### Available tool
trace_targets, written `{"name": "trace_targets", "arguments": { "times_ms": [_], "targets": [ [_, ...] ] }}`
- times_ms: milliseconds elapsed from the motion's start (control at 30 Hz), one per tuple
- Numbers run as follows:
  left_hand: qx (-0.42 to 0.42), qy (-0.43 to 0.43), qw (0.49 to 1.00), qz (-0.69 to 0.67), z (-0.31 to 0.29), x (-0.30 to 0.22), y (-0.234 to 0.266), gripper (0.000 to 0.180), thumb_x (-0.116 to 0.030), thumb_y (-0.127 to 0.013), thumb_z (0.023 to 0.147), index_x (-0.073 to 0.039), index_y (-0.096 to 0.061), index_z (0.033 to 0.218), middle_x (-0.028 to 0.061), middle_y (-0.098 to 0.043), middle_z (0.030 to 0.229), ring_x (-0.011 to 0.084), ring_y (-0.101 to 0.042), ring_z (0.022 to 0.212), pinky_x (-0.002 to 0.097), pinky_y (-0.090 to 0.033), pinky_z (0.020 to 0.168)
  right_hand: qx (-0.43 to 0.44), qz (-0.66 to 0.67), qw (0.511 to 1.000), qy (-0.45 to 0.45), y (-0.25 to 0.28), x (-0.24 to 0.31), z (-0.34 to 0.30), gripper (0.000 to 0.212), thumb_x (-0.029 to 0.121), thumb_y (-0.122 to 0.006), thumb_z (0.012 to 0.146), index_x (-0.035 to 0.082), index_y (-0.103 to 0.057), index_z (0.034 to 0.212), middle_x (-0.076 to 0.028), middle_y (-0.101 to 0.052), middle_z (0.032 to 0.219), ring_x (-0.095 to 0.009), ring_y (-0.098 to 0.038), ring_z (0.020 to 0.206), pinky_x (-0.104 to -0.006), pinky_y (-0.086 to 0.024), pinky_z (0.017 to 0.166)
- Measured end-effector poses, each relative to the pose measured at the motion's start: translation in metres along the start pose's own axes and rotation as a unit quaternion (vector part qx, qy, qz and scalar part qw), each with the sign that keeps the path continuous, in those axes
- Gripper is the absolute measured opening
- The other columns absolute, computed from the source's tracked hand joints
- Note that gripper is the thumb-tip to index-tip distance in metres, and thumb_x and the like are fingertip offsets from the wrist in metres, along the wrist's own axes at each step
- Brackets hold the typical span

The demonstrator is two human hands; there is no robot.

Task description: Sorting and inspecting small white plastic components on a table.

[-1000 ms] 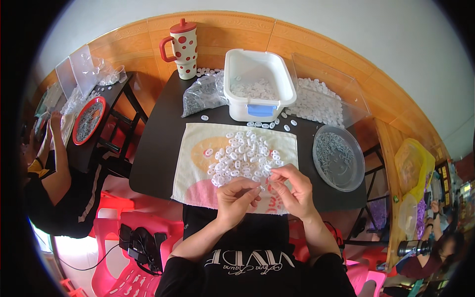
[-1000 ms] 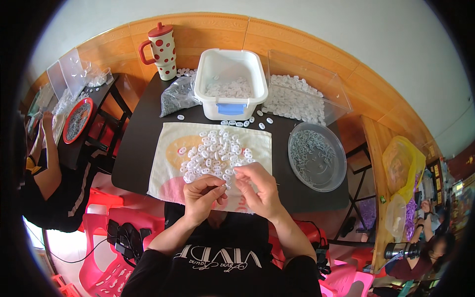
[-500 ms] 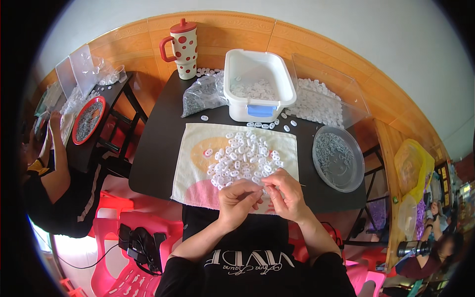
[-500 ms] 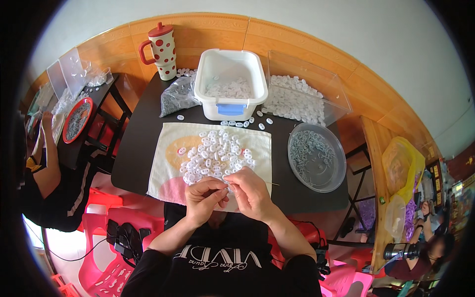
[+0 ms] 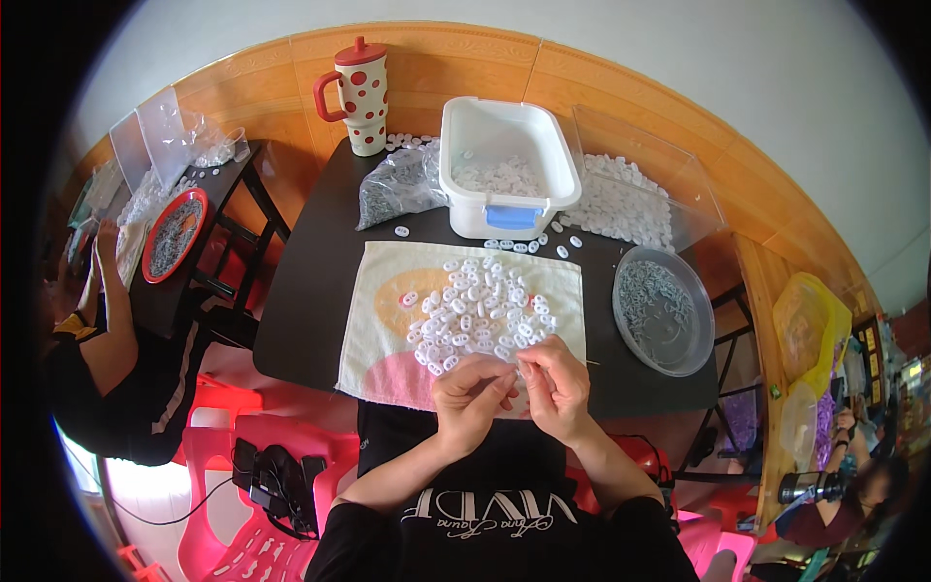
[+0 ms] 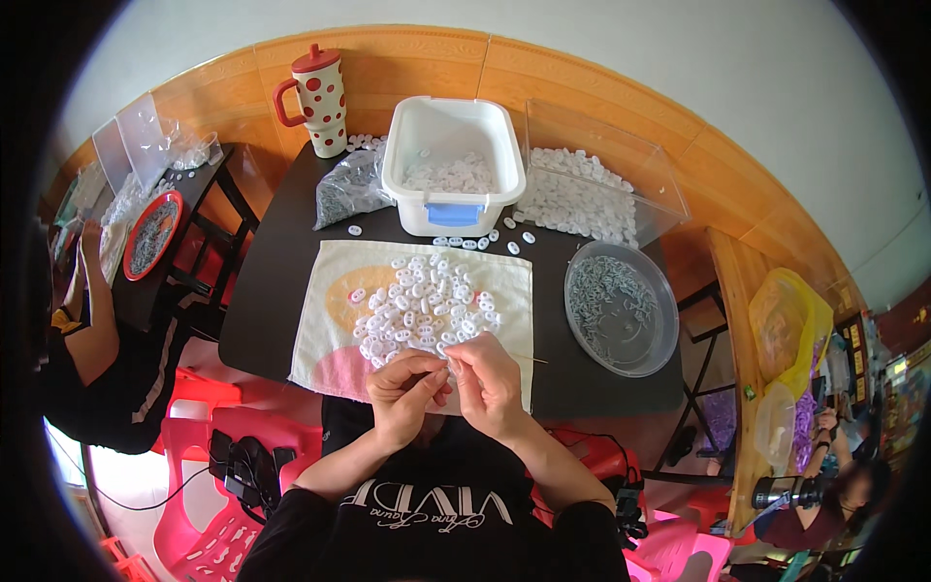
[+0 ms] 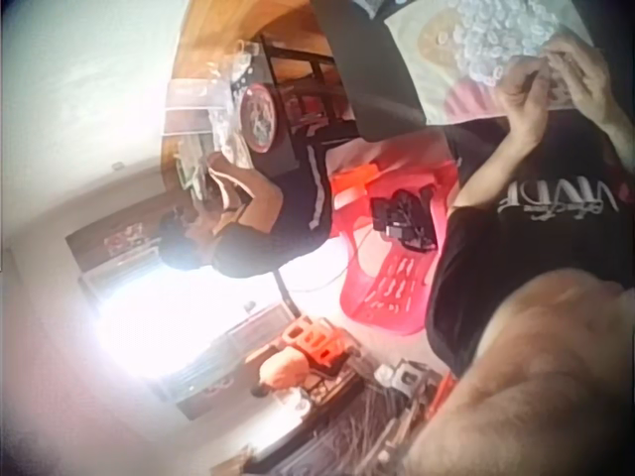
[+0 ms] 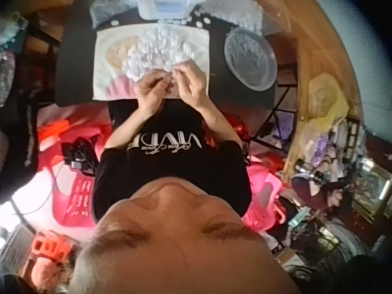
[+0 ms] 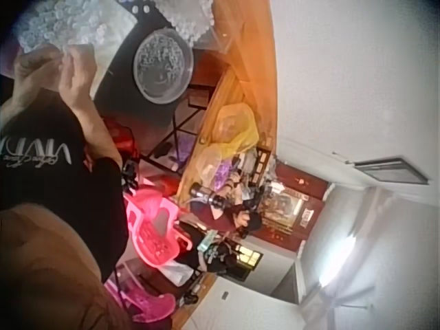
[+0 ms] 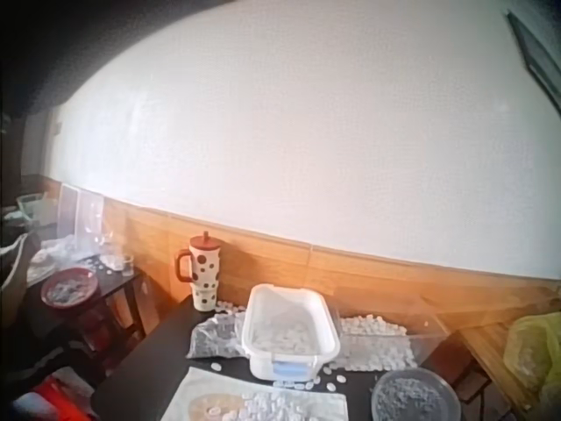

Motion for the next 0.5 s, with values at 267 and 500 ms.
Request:
{"name": "trace_targets", "arguments": {
  "times_ms": [267, 500],
  "targets": [
    [0.009, 0.013, 1.0, -0.023, 0.01, 0.004, 0.009, 0.016, 0.008, -0.061, 0.09, 0.004, -0.066, 0.104, 0.0078, -0.063, 0.093, 0.0122, -0.065, 0.07, 0.0218, -0.051, 0.058, -0.062, -0.095, 0.99, -0.085, 0.067, -0.031, 0.013, 0.01, -0.006, -0.061, 0.089, -0.002, -0.064, 0.098, -0.009, -0.06, 0.087, -0.013, -0.058, 0.077, -0.0244, -0.045, 0.067],
    [0.003, 0.049, 0.999, -0.009, 0.012, 0.018, 0.012, 0.023, 0.008, -0.058, 0.091, 0.003, -0.066, 0.112, 0.0058, -0.061, 0.095, 0.011, -0.063, 0.074, 0.0208, -0.05, 0.059, 0.133, -0.272, 0.953, -0.034, 0.025, -0.031, -0.012, 0.017, -0.001, -0.069, 0.073, 0.001, -0.067, 0.09, -0.011, -0.056, 0.085, -0.031, -0.056, 0.08, -0.0387, -0.046, 0.07]
  ]
}}
Point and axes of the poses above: each hand's wrist, its own z-axis towards the middle knuckle, its own y-axis out of the back of the hand, x = y × z, the point moved 10 cm from there along z, towards the middle knuckle
